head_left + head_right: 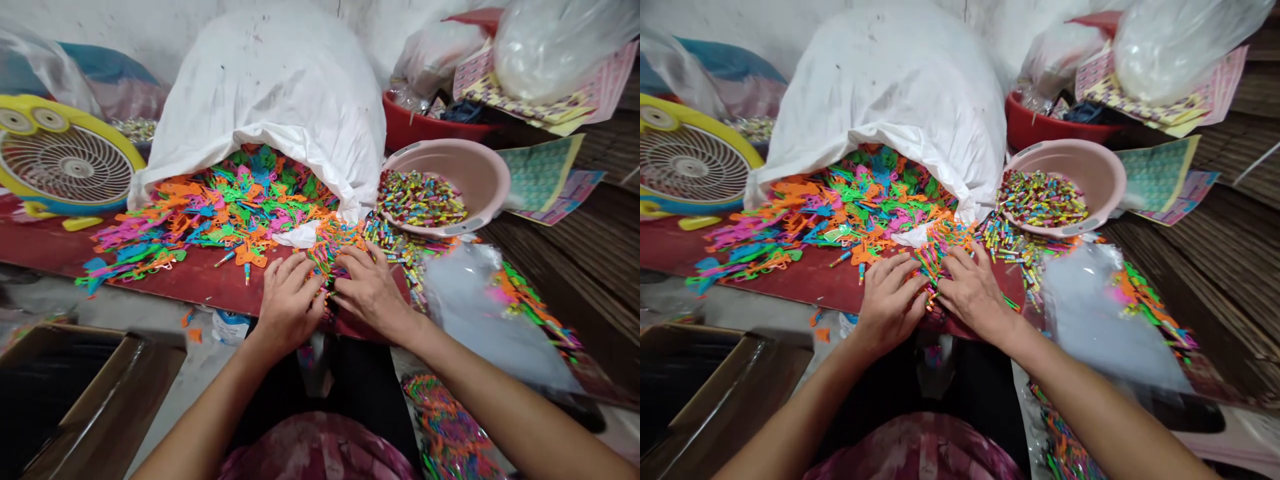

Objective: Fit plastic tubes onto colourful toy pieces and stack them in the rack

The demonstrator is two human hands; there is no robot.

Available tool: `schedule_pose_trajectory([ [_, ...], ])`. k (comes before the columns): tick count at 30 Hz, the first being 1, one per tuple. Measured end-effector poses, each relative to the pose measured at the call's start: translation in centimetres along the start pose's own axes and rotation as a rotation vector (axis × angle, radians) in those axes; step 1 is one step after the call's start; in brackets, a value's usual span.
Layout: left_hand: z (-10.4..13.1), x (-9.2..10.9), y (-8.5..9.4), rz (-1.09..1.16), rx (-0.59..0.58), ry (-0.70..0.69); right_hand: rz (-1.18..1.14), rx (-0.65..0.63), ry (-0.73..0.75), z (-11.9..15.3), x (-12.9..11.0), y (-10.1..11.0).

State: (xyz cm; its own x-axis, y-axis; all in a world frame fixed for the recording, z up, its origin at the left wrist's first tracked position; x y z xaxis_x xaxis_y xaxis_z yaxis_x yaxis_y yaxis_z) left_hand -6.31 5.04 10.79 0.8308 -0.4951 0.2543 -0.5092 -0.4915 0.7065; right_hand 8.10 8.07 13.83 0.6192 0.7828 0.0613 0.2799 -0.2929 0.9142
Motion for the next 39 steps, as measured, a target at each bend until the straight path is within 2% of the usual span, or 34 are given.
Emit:
schedule_pose_trajectory([
  [11, -0.4, 0.0, 0.1, -0.078, -0.036, -0.010, -0.054, -0.137, -0.065, -0.6, 0.6, -0.2],
  [16, -0.4, 0.4, -0.2, -0.054, -0.066, -0.010, -0.048, -0.112, -0.091, -1.0, 0.8, -0.2],
  [21, -0.1, 0.6, -1.0, 0.022, -0.080, -0.024, 0.063, -0.138, -0.078, -1.5, 0.3, -1.4],
  [25, -0.3, 1.0, -1.4, 0.041, -0.073, -0.050, 0.084, -0.083, -0.077, -1.6, -0.3, -2.1],
  [28, -0.4, 1.2, -1.3, -0.009, -0.069, -0.038, 0.064, -0.071, -0.060, -1.3, -0.4, -1.3],
  [31, -0.3, 1.2, -0.7, -0.055, -0.031, -0.006, -0.049, -0.069, -0.031, -0.1, -0.2, 0.8],
  [33, -0.2, 1.2, -0.2, -0.069, 0.012, 0.004, -0.164, 0.007, -0.101, 1.5, 0.5, 2.2],
  [35, -0.2, 1.3, 0.3, -0.066, 0.074, 0.003, -0.280, 0.171, -0.272, 3.8, 1.6, 2.8],
  [37, -0.4, 1.8, 0.6, -0.057, 0.142, -0.023, -0.395, 0.361, -0.497, 6.5, 2.7, 2.0],
  [38, -0.6, 2.2, 0.5, -0.054, 0.158, -0.048, -0.460, 0.390, -0.588, 7.5, 2.9, 0.9],
  [39, -0.9, 2.7, 0.3, -0.053, 0.154, -0.076, -0.539, 0.352, -0.644, 8.1, 2.8, -0.7],
])
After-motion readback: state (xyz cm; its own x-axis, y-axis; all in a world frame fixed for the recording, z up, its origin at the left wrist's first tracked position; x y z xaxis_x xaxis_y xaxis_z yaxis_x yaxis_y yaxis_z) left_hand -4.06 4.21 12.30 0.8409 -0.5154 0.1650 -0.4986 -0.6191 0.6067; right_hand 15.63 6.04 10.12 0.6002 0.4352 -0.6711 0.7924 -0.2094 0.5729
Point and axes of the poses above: each hand's wrist, its own z-axis away from the middle knuckle, its own y-axis out of the back of the hand, x = y × z, the point moved 5 cm from there along -z, towards the middle knuckle
